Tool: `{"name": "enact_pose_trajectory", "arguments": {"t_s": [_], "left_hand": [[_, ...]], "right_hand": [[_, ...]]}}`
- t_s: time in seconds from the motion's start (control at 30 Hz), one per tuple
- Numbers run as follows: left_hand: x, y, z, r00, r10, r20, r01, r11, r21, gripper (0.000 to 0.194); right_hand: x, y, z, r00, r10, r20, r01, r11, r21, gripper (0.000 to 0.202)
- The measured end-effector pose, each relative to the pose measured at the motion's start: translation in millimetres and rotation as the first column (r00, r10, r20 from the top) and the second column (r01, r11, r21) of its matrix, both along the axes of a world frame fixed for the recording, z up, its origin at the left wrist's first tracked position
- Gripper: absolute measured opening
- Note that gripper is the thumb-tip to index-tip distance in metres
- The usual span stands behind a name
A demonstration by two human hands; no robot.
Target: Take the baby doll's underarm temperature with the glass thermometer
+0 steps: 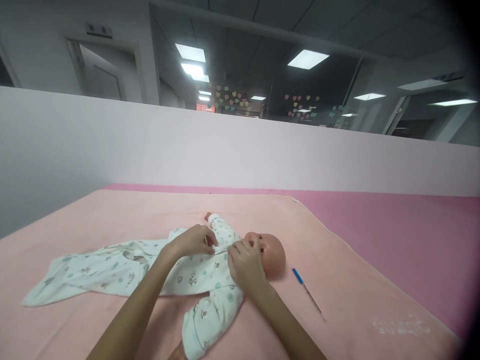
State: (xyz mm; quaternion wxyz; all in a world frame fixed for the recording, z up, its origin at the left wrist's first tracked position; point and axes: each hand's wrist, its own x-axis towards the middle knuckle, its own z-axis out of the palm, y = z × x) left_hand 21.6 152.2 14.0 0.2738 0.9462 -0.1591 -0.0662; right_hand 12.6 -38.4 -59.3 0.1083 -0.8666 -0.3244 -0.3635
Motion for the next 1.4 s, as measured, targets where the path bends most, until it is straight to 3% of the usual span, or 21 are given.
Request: {"name": "enact_pose_trajectory", "arguments": {"t_s": [0.1, 0.17, 0.33, 0.57, 0.73, 0.87, 1.4], "left_hand": [[0, 4, 0.1, 1.0, -0.009, -0.026, 0.008, 0.999, -0.042, 0.024], [0, 5, -0.4, 0.999, -0.002, -0.037, -0.001, 0.998, -0.059, 0.024], [1, 9, -0.9, 0.997, 0.076, 0.02, -0.077, 0.997, 0.032, 0.021], [2, 8, -1.4, 0.999, -0.031, 0.012, 0.03, 0.998, 0.054, 0.026], [3, 5, -1.0, 0.992, -0.128, -0.014, 0.128, 0.992, -0.009, 0.025], [4, 6, -1.2, 0.992, -0.128, -0.005, 0.127, 0.991, -0.042, 0.025], [11, 10, -7.7, 0.994, -0.108, 0.016, 0.109, 0.992, -0.066, 0.025]], "right_hand": [[3, 9, 12.1, 0.982, 0.115, -0.148, -0.101, 0.99, 0.098, 0.013], [5, 15, 21.4, 0.96, 0.146, -0.24, -0.129, 0.988, 0.084, 0.015], [10, 26, 42.4, 0.902, -0.001, -0.432, -0.046, 0.994, -0.099, 0.011], [11, 26, 50.2, 0.849, 0.019, -0.529, -0.042, 0.999, -0.03, 0.005], [13, 20, 46.9, 0.832, 0.133, -0.538, -0.168, 0.986, -0.017, 0.015], [15, 14, 50.7, 0.789, 0.238, -0.566, -0.266, 0.963, 0.035, 0.014], [15, 23, 46.5, 0.881, 0.232, -0.411, -0.238, 0.971, 0.038, 0.012]]}}
